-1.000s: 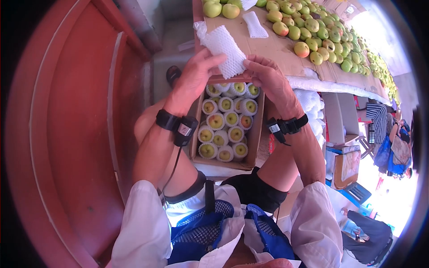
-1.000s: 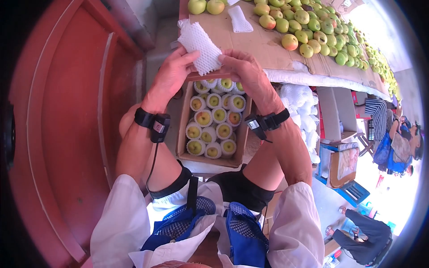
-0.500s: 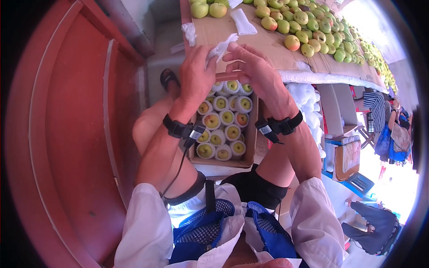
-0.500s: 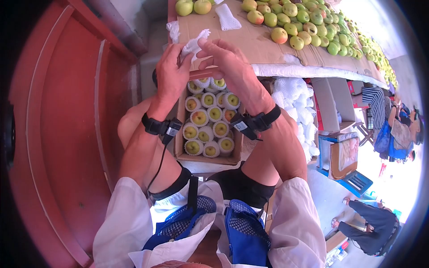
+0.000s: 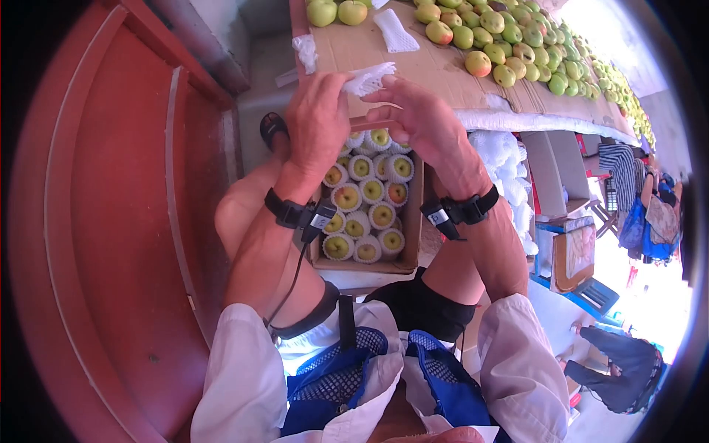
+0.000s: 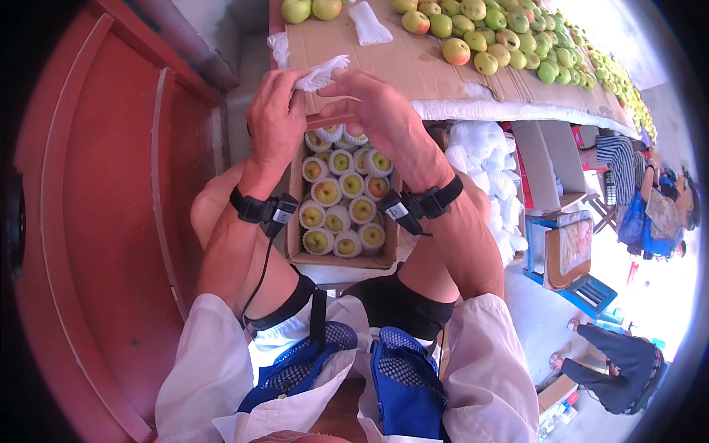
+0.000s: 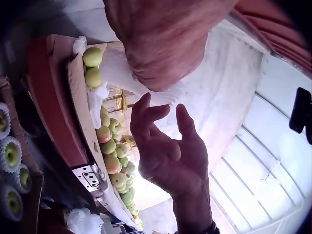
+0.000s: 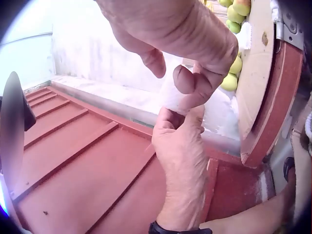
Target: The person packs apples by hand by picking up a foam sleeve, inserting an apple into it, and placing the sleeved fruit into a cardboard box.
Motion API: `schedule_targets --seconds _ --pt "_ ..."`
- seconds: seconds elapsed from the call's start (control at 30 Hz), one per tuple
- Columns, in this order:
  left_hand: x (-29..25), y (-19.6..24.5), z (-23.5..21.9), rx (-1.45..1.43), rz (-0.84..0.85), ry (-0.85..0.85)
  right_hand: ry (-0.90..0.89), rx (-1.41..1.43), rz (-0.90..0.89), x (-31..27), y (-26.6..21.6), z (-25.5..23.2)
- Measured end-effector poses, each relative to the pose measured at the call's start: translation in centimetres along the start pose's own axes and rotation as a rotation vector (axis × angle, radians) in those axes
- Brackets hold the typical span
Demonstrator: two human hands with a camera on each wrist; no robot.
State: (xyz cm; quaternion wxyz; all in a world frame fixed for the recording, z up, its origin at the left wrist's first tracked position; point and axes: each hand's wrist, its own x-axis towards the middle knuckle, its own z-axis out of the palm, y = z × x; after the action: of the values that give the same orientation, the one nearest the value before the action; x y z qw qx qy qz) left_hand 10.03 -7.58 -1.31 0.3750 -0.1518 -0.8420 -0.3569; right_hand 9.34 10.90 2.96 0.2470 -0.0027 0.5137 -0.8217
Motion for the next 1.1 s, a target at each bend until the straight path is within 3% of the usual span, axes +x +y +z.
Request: schedule_targets --seconds 0.27,0.37,0.47,0.67,0.77,0.87,0.97,1.1 --pt "0.2 0.7 -0.3 0.083 0.202 0.013 -0.011 -0.039 0.002 0.9 0.9 -0.9" --pt "0.1 0.5 0.0 0.099 0.213 0.034 0.087 -0.025 -0.025 0.2 0.3 0.0" --pt "0.3 0.8 0.0 0.079 0.222 0.033 0.116 -0.153 -0.046 0.1 1.1 -0.5" --pt "-0.3 1.9 0.2 0.025 0.223 -0.036 0.112 -0.068 -0.164 1.1 1.9 -1.5" --pt "-0.8 2.0 1.0 -0.144 0.056 -0.112 0.248 -0.204 -0.326 1.3 1.9 -0.7" --pt "-1.1 3.2 1.1 -0.617 -0.298 -0.233 0.389 -0.565 -0.423 1.2 1.8 0.1" --pt "-0.5 4.5 0.4 -0.780 -0.413 -0.224 0.429 -0.829 -0.674 1.8 2.9 -0.4" --pt "-0.6 3.8 0.9 -1.028 -0.593 -0.205 0.427 -0.917 -0.730 1.1 3.0 0.2"
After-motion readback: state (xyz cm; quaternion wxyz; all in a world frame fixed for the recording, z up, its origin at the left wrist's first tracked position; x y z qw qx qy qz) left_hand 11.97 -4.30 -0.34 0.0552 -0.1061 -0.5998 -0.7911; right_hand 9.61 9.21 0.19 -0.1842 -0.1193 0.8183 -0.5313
